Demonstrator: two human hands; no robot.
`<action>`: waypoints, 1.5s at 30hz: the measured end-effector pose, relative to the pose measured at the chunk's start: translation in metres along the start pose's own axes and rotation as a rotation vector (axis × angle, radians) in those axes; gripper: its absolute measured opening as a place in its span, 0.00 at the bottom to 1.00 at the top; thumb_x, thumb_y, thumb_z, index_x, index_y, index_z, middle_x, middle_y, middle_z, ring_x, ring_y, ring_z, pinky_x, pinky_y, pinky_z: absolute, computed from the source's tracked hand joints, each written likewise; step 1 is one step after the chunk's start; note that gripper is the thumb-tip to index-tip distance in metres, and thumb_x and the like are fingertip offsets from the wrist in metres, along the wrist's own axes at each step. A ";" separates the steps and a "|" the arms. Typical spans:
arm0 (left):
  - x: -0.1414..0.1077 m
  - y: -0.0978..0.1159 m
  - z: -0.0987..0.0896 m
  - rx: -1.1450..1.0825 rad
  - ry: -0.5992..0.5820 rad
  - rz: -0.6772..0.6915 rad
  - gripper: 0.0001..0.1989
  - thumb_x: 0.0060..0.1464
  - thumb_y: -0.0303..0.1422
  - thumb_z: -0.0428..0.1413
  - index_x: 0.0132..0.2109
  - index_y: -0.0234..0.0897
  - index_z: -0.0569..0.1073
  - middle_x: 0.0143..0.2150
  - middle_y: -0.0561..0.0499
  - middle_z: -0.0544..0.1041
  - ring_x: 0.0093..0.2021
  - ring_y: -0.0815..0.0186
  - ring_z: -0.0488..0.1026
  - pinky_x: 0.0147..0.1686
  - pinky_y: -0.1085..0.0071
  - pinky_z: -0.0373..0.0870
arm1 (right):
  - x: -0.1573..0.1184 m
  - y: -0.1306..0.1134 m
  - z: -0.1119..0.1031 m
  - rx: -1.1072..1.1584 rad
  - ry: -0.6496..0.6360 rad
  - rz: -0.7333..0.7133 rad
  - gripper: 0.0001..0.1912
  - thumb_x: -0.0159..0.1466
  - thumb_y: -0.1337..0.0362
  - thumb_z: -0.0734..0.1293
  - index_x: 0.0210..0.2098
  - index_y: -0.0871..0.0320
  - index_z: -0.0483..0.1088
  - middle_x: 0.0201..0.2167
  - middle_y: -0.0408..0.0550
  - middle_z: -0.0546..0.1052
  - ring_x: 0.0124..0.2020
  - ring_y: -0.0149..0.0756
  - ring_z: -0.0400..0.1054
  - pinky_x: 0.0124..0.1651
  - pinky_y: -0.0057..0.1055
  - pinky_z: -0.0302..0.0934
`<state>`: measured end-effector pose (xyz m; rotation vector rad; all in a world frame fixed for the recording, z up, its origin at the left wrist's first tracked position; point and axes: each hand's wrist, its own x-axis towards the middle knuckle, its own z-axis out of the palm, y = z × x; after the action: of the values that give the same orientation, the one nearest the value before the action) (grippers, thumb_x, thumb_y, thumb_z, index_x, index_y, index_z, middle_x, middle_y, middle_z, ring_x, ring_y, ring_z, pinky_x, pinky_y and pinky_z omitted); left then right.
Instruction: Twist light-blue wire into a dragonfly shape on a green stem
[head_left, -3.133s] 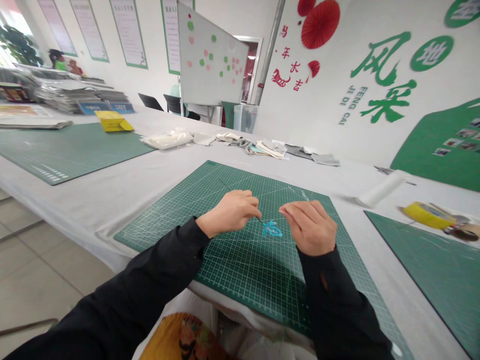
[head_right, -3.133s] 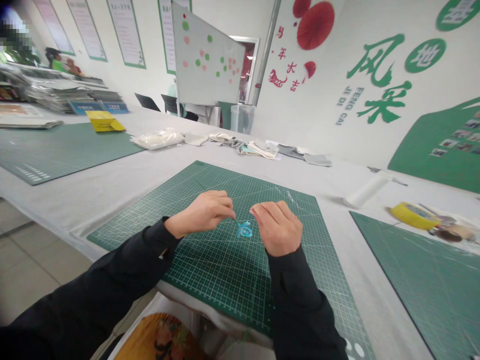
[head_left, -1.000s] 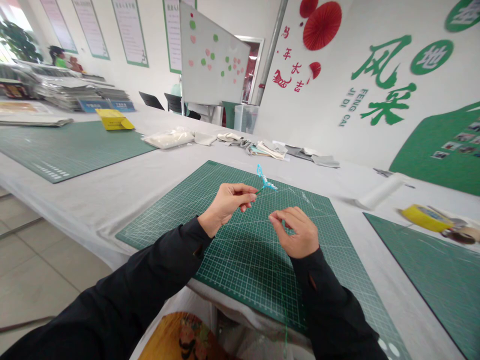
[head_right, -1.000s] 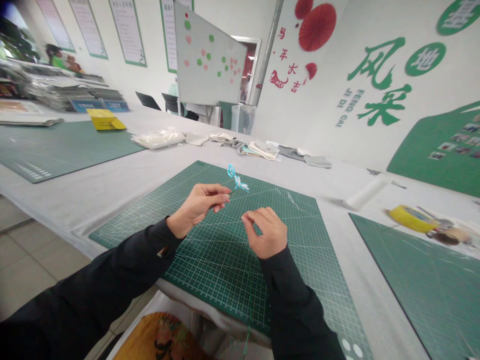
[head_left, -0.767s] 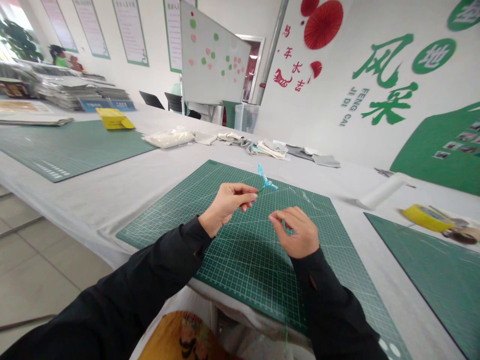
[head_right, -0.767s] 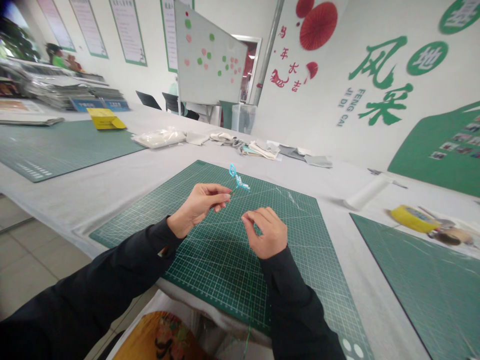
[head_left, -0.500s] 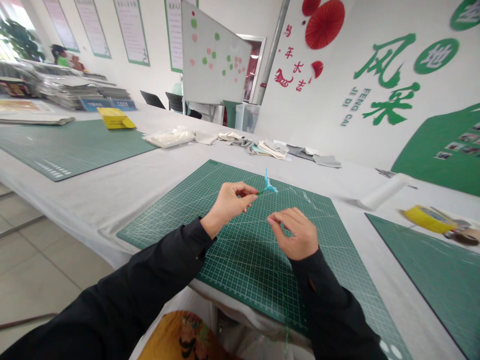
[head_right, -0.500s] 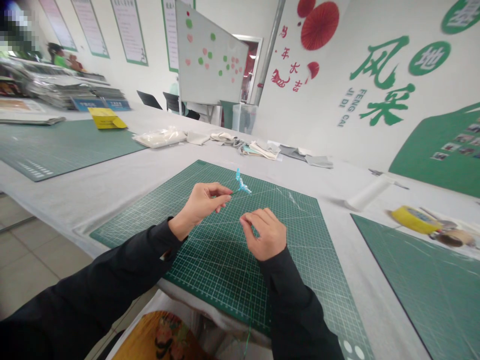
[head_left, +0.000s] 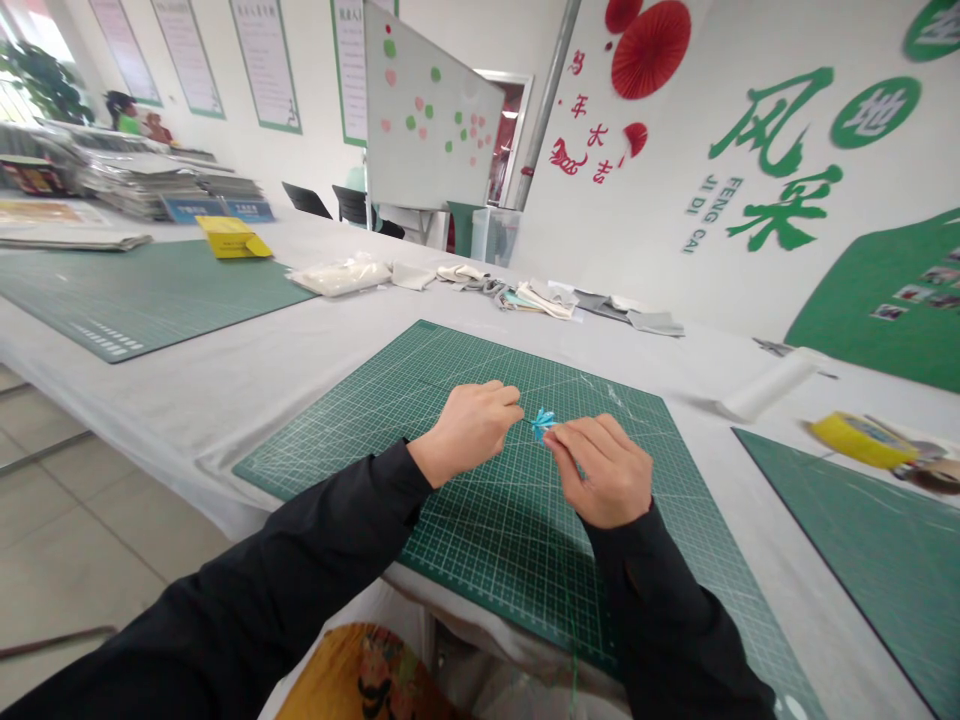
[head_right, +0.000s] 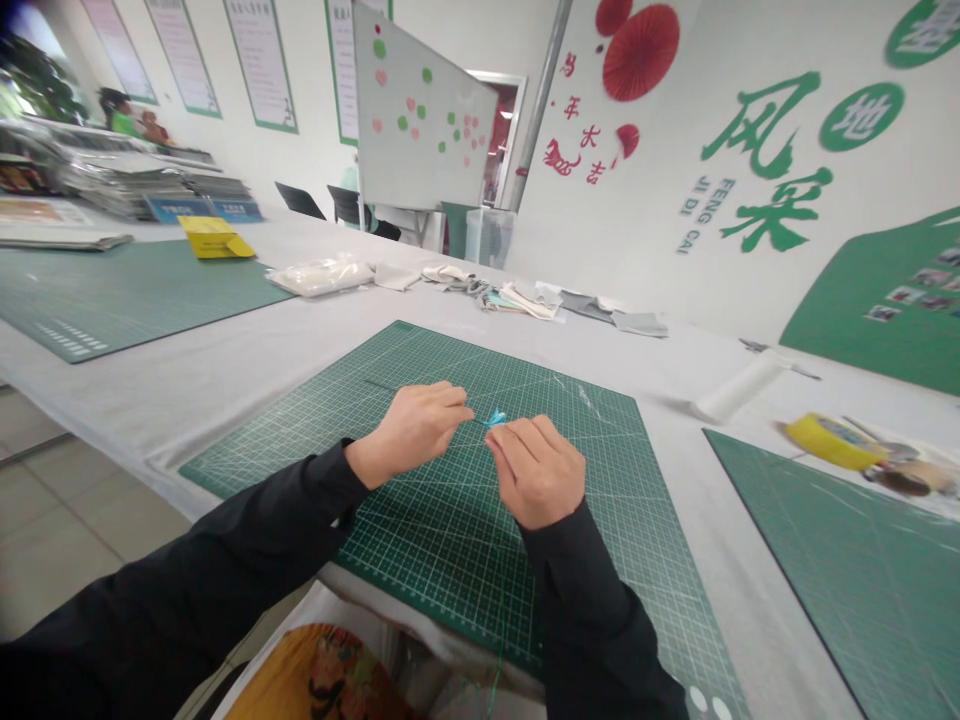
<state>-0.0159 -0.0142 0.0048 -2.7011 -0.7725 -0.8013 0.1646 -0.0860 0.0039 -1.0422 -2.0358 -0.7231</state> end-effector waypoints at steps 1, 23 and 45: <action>0.000 -0.001 -0.001 0.014 -0.028 0.030 0.09 0.54 0.23 0.49 0.32 0.35 0.73 0.32 0.49 0.71 0.34 0.65 0.65 0.28 0.69 0.57 | 0.000 0.002 -0.001 -0.035 -0.002 -0.012 0.04 0.60 0.71 0.66 0.32 0.58 0.72 0.27 0.46 0.76 0.29 0.34 0.63 0.33 0.32 0.59; 0.005 -0.004 -0.013 -1.286 -0.082 -0.140 0.05 0.49 0.31 0.60 0.33 0.34 0.79 0.30 0.49 0.74 0.31 0.70 0.69 0.33 0.72 0.64 | -0.007 0.016 0.001 0.339 0.052 0.338 0.08 0.61 0.69 0.63 0.28 0.57 0.73 0.26 0.45 0.75 0.26 0.31 0.62 0.27 0.30 0.58; 0.008 0.001 -0.002 -1.733 0.119 -0.653 0.10 0.39 0.28 0.64 0.32 0.29 0.77 0.22 0.51 0.74 0.18 0.77 0.64 0.16 0.79 0.53 | -0.006 0.001 0.012 0.343 0.012 0.263 0.07 0.59 0.69 0.64 0.25 0.57 0.70 0.20 0.43 0.71 0.22 0.30 0.58 0.26 0.30 0.56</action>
<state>-0.0105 -0.0119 0.0107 -3.4743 -1.3185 -2.7925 0.1637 -0.0792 -0.0082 -1.0686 -1.8801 -0.2324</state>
